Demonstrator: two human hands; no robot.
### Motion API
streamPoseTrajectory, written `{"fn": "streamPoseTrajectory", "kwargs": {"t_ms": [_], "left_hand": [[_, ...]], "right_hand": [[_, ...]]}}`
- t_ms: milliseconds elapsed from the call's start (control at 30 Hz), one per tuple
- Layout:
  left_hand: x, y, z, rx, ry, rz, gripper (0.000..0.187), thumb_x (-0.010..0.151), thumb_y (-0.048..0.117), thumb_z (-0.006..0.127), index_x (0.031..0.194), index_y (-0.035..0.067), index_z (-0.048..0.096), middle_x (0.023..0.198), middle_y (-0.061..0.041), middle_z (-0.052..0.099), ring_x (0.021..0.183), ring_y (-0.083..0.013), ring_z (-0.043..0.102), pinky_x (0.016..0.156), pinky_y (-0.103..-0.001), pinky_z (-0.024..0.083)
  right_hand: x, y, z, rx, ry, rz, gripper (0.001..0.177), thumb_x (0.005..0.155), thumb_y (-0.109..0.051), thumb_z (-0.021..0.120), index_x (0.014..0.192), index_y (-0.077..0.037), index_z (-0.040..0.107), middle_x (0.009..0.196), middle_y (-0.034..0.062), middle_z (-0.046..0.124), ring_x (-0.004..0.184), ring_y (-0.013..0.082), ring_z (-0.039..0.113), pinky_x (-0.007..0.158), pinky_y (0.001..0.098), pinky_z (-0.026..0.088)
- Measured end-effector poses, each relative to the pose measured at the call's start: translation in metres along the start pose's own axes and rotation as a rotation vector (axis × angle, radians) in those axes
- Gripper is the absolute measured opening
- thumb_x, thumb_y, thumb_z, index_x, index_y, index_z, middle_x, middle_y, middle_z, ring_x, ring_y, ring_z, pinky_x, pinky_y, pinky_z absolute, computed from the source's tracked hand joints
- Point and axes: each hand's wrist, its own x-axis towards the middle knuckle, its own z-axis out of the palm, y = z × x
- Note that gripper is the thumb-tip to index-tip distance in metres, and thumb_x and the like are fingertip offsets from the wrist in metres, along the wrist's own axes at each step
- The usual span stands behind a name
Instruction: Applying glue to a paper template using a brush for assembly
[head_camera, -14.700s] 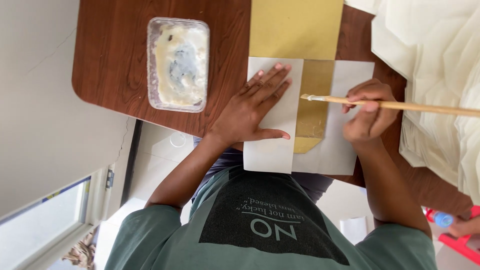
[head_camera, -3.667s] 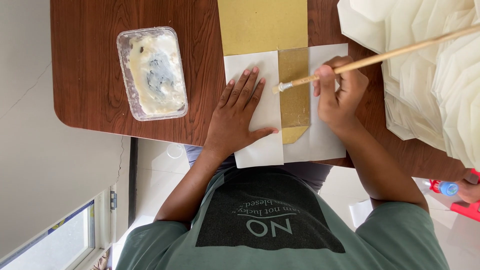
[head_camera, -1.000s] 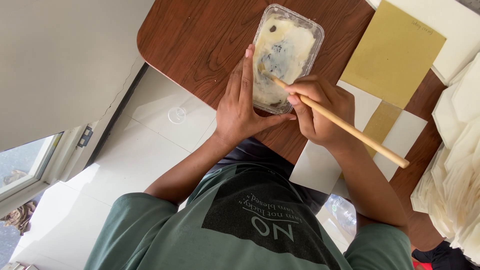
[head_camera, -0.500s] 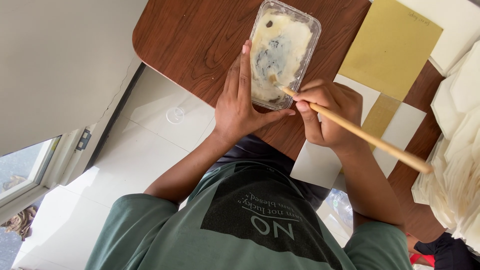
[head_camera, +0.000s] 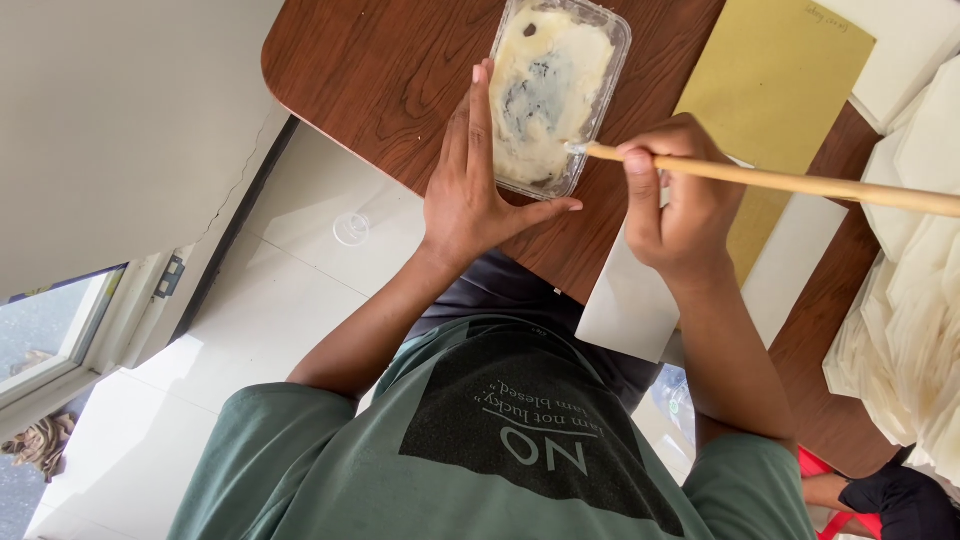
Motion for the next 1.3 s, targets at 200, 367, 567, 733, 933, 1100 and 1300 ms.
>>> {"fn": "streamPoseTrajectory", "kwargs": {"t_ms": [200,367,567,733,933,1100,1300], "left_hand": [[-0.002,-0.004,-0.001,-0.021,0.036,0.06,0.148,0.082,0.089,0.086,0.17,0.006,0.0,0.179,-0.008,0.017,0.159,-0.0342,0.049,0.129,-0.045,0.056],[0.0,-0.014,0.012,0.125,0.041,0.075,0.161,0.078,0.103,0.084,0.171,0.016,-0.014,0.181,-0.008,-0.004,0.173,-0.0313,0.005,0.147,-0.064,0.022],[-0.01,-0.012,0.01,0.108,0.125,0.128,0.151,0.074,0.105,0.084,0.172,0.031,-0.003,0.182,0.004,0.0,0.174,-0.0275,-0.003,0.142,-0.072,-0.008],[-0.017,0.059,0.003,-0.19,0.085,0.521,0.07,0.1,0.044,0.076,0.146,0.004,0.042,0.147,-0.023,0.051,0.145,-0.0441,0.043,0.124,-0.064,0.03],[-0.007,0.126,0.032,-0.044,-0.435,0.604,0.054,0.109,0.039,0.068,0.144,0.0,0.058,0.158,-0.02,0.04,0.15,-0.0408,0.035,0.125,-0.06,0.035],[-0.008,0.129,0.055,0.209,-0.634,0.603,0.086,0.109,0.066,0.056,0.161,-0.002,0.044,0.17,-0.016,0.021,0.158,-0.0357,0.015,0.129,-0.056,0.022],[-0.003,0.136,0.057,0.31,-0.762,0.583,0.091,0.11,0.068,0.037,0.166,-0.003,0.03,0.171,-0.02,0.021,0.157,-0.0384,0.016,0.127,-0.055,0.011]], "right_hand": [[-0.015,0.002,-0.019,0.181,0.286,0.273,0.032,0.12,-0.022,0.041,0.104,0.005,0.047,0.077,0.0152,0.052,0.06,0.0224,0.058,0.054,0.032,0.047],[-0.038,0.018,-0.053,0.383,0.484,0.468,0.029,0.116,-0.033,0.043,0.106,-0.005,0.041,0.085,0.0089,0.043,0.058,0.014,0.048,0.044,0.025,0.039],[-0.091,0.005,-0.102,0.213,0.522,0.356,0.037,0.116,-0.034,0.039,0.106,0.001,0.038,0.083,0.0158,0.042,0.054,0.0218,0.045,0.049,0.0301,0.034],[-0.145,0.027,-0.127,0.135,0.522,0.284,0.036,0.117,-0.031,0.04,0.104,0.002,0.047,0.081,0.0155,0.049,0.054,0.0199,0.05,0.051,0.029,0.036],[-0.16,0.055,-0.136,0.241,0.395,0.244,0.034,0.117,-0.029,0.035,0.103,0.001,0.044,0.078,0.0159,0.046,0.056,0.0195,0.045,0.054,0.0292,0.035],[-0.173,0.08,-0.121,0.326,0.357,0.169,0.035,0.117,-0.031,0.036,0.099,-0.002,0.044,0.067,0.0078,0.037,0.055,0.019,0.042,0.054,0.0293,0.033],[-0.213,0.094,-0.09,0.318,0.404,0.005,0.04,0.116,-0.032,0.037,0.09,-0.003,0.047,0.064,0.0034,0.042,0.049,0.0164,0.042,0.041,0.0295,0.035]]}}
